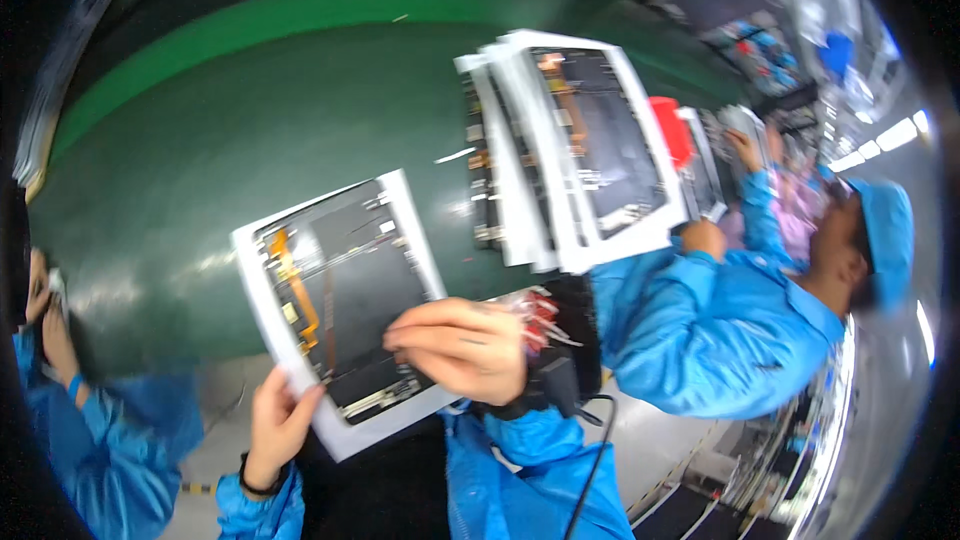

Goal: Assembling internal components, ribbon cables, and adhesive strips into tablet housings on a factory production line.

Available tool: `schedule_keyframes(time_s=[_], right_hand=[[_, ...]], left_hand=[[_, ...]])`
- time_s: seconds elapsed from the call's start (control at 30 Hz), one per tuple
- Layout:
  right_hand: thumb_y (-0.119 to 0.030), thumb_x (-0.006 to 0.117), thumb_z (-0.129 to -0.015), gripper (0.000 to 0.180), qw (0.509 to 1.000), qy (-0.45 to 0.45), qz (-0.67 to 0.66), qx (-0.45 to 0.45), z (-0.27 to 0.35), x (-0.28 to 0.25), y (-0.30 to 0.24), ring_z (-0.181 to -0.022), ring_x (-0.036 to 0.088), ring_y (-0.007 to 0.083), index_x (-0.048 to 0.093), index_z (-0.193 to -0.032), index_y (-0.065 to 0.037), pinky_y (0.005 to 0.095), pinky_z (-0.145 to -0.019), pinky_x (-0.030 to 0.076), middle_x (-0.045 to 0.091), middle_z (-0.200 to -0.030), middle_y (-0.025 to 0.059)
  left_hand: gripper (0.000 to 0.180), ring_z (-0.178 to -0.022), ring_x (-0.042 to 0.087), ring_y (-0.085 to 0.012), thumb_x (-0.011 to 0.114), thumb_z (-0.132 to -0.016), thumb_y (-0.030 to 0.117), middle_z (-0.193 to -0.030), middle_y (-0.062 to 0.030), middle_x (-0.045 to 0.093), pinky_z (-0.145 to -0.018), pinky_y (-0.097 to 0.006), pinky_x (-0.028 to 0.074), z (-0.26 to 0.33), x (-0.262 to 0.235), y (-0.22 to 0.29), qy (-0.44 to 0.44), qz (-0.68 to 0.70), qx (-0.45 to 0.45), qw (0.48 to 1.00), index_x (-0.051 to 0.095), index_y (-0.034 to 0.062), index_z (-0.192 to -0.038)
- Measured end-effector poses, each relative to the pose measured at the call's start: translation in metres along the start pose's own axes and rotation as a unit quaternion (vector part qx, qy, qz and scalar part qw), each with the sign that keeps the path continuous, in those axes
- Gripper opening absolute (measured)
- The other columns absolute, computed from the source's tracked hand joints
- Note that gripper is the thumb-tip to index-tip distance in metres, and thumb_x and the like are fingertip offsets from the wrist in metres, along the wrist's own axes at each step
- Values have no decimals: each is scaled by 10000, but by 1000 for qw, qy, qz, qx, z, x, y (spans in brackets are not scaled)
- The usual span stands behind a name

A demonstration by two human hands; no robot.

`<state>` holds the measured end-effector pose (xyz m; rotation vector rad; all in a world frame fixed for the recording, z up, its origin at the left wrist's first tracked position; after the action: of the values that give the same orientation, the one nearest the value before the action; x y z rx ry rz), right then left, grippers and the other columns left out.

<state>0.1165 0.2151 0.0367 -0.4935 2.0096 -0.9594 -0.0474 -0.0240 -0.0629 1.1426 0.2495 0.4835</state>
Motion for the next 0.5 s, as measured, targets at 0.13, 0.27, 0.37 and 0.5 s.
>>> schedule_keyframes(time_s=[0.13,0.27,0.37,0.5], right_hand=[[27,828,-822,218,999,49,-14,-9,-6,1,7,-813,782,204,811,-1020,-61,300,-685,623,796,-1000,57],[5,841,-811,185,997,64,-6,-30,-9,0,6,-790,777,196,806,-978,-66,294,-672,615,798,-1021,64],[22,861,-779,201,995,78,38,-50,-12,-1,4,-779,783,183,820,-956,-64,293,-648,624,799,-1105,100],[23,870,-788,203,993,90,52,-57,-18,-3,6,-789,776,180,825,-967,-61,289,-654,616,781,-1165,120]], left_hand=[[363,-857,671,-76,682,-1004,-33,-1034,-45,723,-740,-236,538,-11,0,11,21,67,-11,997,589,-54,-1355],[428,-1041,663,-109,677,-991,-45,-1199,-78,693,-897,-265,529,-15,3,26,28,32,22,999,562,-47,-1404],[436,-1069,662,-123,681,-989,-32,-1231,-79,688,-944,-283,525,-20,4,37,8,16,33,999,562,-47,-1409],[401,-1044,668,-125,680,-989,-37,-1187,-82,721,-952,-281,524,-32,-16,47,10,38,31,999,587,-66,-1378]])
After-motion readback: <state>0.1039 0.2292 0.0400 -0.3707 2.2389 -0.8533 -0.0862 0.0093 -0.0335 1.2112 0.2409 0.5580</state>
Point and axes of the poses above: each hand's wrist, its own z-axis away from the middle knuckle, its own x-axis out of the palm, y = z × x, the point moved 3 cm from there along -z, towards the middle knuckle
